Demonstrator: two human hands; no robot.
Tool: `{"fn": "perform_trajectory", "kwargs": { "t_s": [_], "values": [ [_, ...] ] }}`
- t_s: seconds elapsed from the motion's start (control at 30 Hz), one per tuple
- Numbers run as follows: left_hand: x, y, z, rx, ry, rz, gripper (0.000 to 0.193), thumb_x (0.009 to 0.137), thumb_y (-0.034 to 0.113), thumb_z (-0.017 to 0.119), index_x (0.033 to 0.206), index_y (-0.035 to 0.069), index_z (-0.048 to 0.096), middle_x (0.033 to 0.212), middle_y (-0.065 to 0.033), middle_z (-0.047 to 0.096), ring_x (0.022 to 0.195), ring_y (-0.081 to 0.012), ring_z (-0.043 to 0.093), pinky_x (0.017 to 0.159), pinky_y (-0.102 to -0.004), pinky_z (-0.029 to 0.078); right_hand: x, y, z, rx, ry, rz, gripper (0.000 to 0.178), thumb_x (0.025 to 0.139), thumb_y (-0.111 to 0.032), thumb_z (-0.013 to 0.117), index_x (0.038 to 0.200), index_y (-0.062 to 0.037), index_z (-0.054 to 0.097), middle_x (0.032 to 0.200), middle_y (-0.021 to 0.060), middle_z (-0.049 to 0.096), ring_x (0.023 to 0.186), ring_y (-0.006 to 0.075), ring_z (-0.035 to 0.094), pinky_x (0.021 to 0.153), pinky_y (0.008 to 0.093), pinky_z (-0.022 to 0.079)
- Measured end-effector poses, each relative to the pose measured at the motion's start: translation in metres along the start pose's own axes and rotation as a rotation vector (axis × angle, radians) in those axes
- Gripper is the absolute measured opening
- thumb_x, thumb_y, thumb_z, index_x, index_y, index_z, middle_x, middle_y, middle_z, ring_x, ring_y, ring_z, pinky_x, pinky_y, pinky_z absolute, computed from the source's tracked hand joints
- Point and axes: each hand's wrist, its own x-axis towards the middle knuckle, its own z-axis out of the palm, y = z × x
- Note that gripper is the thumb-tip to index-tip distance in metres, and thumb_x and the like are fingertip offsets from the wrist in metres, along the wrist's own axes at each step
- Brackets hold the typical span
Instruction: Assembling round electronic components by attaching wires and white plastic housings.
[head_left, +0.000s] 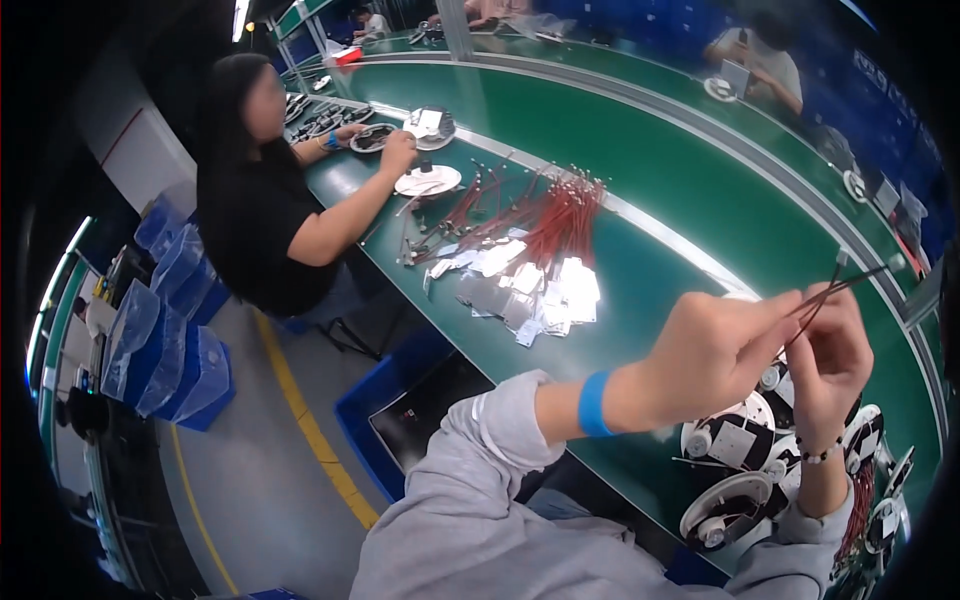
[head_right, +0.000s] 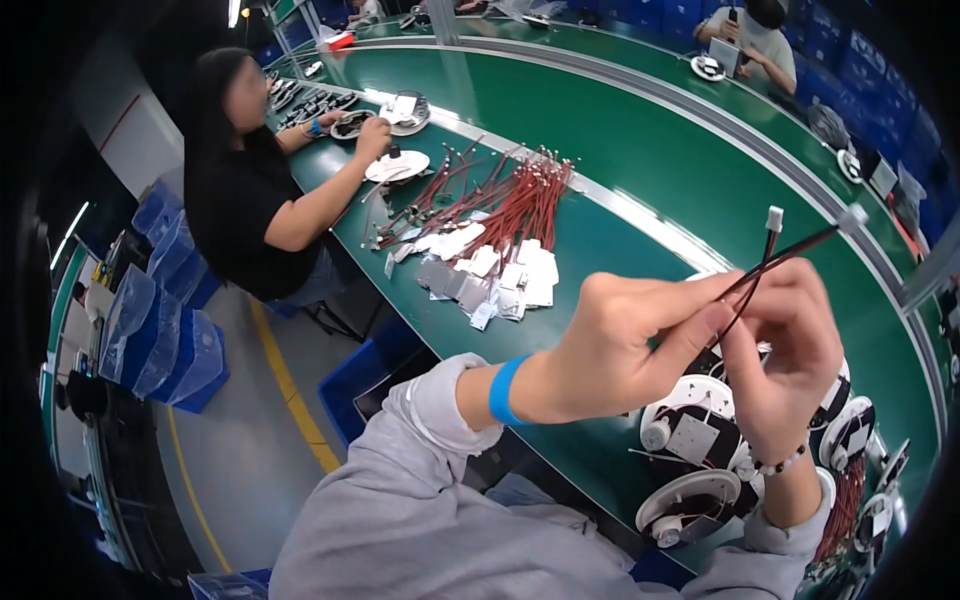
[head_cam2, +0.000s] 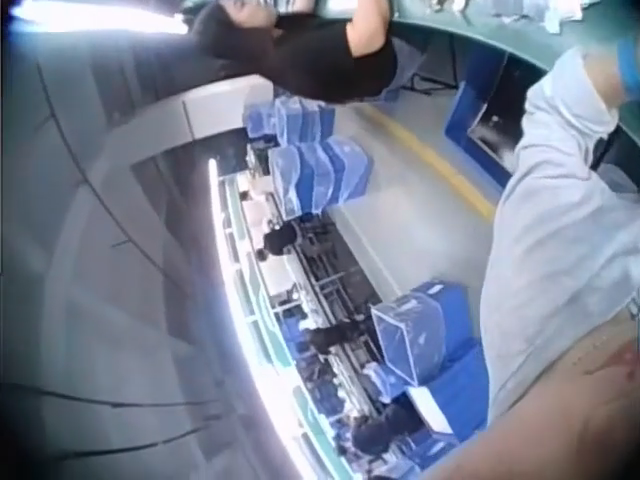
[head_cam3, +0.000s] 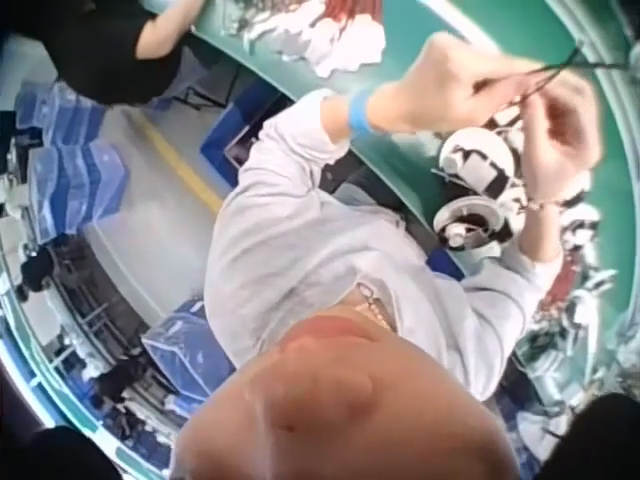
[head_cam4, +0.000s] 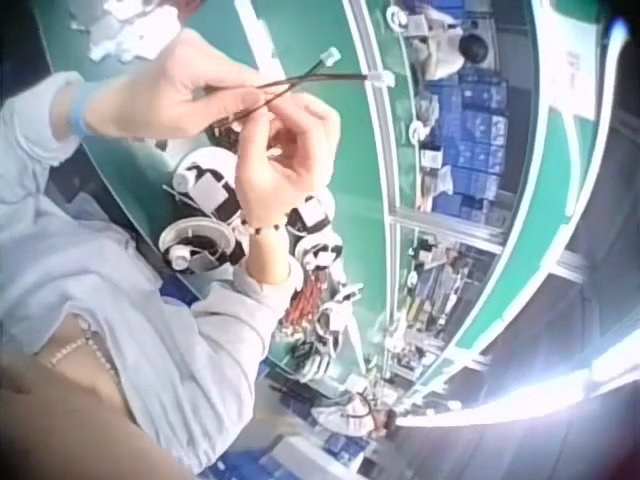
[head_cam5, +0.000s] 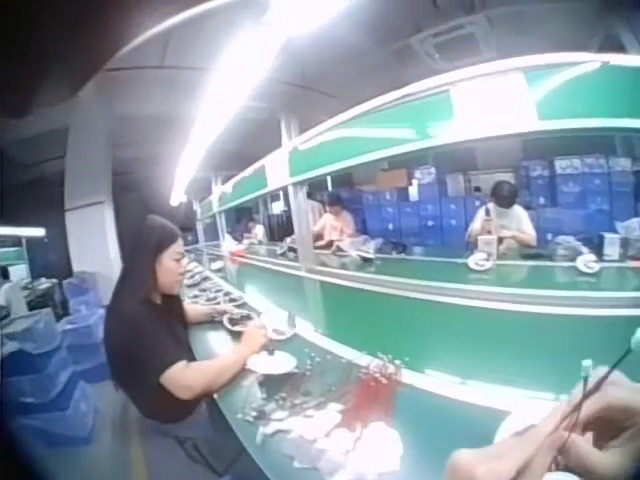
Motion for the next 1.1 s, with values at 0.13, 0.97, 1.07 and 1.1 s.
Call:
{"fn": "perform_trajectory", "kwargs": {
  "t_s": [0.13, 0.97, 1.07, 1.1],
  "values": [
    [-0.002, -0.004, -0.001, -0.007, -0.027, -0.004, 0.015, 0.074, 0.0, 0.054, 0.087, -0.003, 0.06, 0.06, -0.0116, 0.057, 0.046, -0.0145, 0.054, 0.042, -0.0224, 0.04, 0.001, -0.01, -0.016, -0.165, -0.023, -0.042, 0.015, 0.072, 0.0, 0.051, 0.085, 0.0063, 0.056, 0.081, 0.0081, 0.046, 0.061, 0.0081, 0.042, 0.051, 0.0163, 0.032],
    [-0.033, -0.014, 0.043, -0.222, -0.458, 0.023, 0.019, 0.073, 0.002, 0.047, 0.087, -0.004, 0.059, 0.067, -0.0113, 0.058, 0.056, -0.0189, 0.055, 0.049, -0.0244, 0.042, -0.028, -0.053, -0.076, 0.944, 0.24, 0.451, 0.024, 0.086, -0.032, 0.042, 0.08, -0.0085, 0.043, 0.048, -0.0044, 0.035, 0.041, 0.0072, 0.035, 0.044, 0.0238, 0.033],
    [-0.041, -0.023, 0.057, -0.17, -0.541, -0.044, 0.018, 0.069, 0.0, 0.052, 0.086, -0.001, 0.059, 0.067, -0.0095, 0.058, 0.055, -0.0185, 0.055, 0.049, -0.0249, 0.043, -0.066, -0.074, -0.155, 0.581, -0.015, 0.178, 0.019, 0.088, -0.018, 0.035, 0.095, -0.0001, 0.039, 0.077, 0.0013, 0.046, 0.053, 0.0064, 0.042, 0.045, 0.0205, 0.036],
    [-0.047, -0.026, 0.06, -0.106, -0.611, -0.05, 0.018, 0.068, -0.001, 0.054, 0.086, 0.0, 0.06, 0.067, -0.009, 0.058, 0.055, -0.0182, 0.055, 0.049, -0.0252, 0.043, -0.076, -0.083, -0.163, 0.407, -0.026, 0.252, 0.018, 0.088, -0.016, 0.035, 0.094, 0.0005, 0.039, 0.075, 0.0012, 0.047, 0.051, 0.0058, 0.041, 0.042, 0.0201, 0.034]
  ]
}}
